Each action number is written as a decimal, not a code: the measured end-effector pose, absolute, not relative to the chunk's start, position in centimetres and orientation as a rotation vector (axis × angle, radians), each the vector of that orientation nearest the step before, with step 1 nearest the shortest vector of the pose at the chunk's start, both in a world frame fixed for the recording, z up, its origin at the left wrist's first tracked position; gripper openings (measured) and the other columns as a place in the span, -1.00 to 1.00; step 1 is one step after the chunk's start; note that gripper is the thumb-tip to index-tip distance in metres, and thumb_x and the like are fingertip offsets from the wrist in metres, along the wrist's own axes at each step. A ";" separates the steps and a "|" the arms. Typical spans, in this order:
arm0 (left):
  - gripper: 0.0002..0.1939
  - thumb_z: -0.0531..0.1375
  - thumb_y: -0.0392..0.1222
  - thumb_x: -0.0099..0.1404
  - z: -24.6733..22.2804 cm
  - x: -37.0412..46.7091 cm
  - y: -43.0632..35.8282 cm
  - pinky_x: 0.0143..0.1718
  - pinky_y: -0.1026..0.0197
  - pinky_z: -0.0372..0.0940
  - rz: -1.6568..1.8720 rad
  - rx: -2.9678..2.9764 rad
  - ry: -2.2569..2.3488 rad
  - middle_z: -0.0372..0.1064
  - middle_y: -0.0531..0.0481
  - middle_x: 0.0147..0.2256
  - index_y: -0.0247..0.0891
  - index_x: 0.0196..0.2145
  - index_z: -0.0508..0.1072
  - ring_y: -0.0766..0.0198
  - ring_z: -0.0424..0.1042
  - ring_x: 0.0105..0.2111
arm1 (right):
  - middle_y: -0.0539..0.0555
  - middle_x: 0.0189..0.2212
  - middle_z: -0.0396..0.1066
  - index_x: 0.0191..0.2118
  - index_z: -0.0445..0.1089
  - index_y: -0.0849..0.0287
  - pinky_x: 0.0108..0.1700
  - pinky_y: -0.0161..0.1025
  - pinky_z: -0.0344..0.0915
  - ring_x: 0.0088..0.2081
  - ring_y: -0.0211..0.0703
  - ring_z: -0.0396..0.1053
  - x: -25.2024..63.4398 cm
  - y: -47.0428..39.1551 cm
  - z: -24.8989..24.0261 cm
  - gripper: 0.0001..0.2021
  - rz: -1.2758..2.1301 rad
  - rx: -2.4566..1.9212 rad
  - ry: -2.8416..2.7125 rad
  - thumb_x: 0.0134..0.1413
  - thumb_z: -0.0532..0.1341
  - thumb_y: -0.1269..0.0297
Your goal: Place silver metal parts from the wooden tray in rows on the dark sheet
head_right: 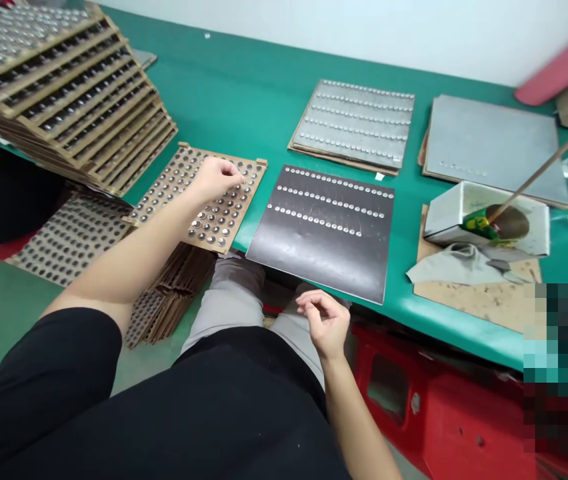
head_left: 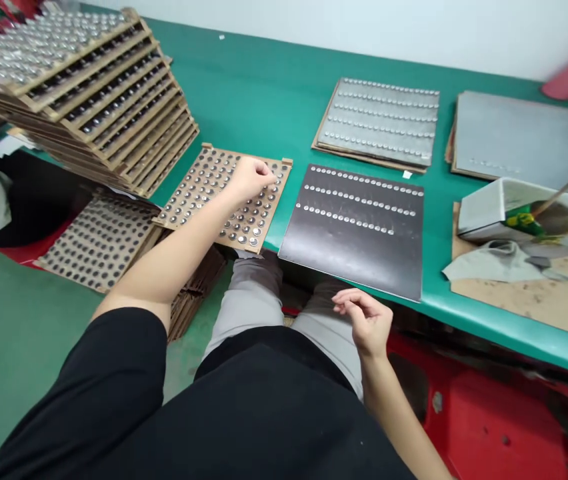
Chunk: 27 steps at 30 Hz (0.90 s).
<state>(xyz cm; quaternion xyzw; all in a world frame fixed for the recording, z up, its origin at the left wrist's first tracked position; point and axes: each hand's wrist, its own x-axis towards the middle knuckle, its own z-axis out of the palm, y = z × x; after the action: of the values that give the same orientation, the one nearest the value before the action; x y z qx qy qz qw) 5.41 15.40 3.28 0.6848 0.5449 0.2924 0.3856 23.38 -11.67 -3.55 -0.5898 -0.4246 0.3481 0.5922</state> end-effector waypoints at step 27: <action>-0.86 0.32 -0.23 0.12 3.6 6.1 -0.3 -0.49 0.29 0.24 0.680 1.841 0.715 0.43 -0.04 -0.52 -0.30 -0.55 0.52 0.34 0.36 -0.52 | 0.02 -0.56 0.45 -0.49 0.52 0.15 -0.32 -0.18 0.27 -0.46 -0.16 0.36 34.4 -1.0 -1.3 -0.92 0.143 -2.140 -1.138 -0.15 0.42 0.33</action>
<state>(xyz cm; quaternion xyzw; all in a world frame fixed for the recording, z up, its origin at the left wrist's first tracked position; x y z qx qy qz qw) 6.12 -0.31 3.62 0.7621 0.2960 0.2816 0.5023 34.42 -1.00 -1.34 -0.8258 -0.4391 0.0553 0.3495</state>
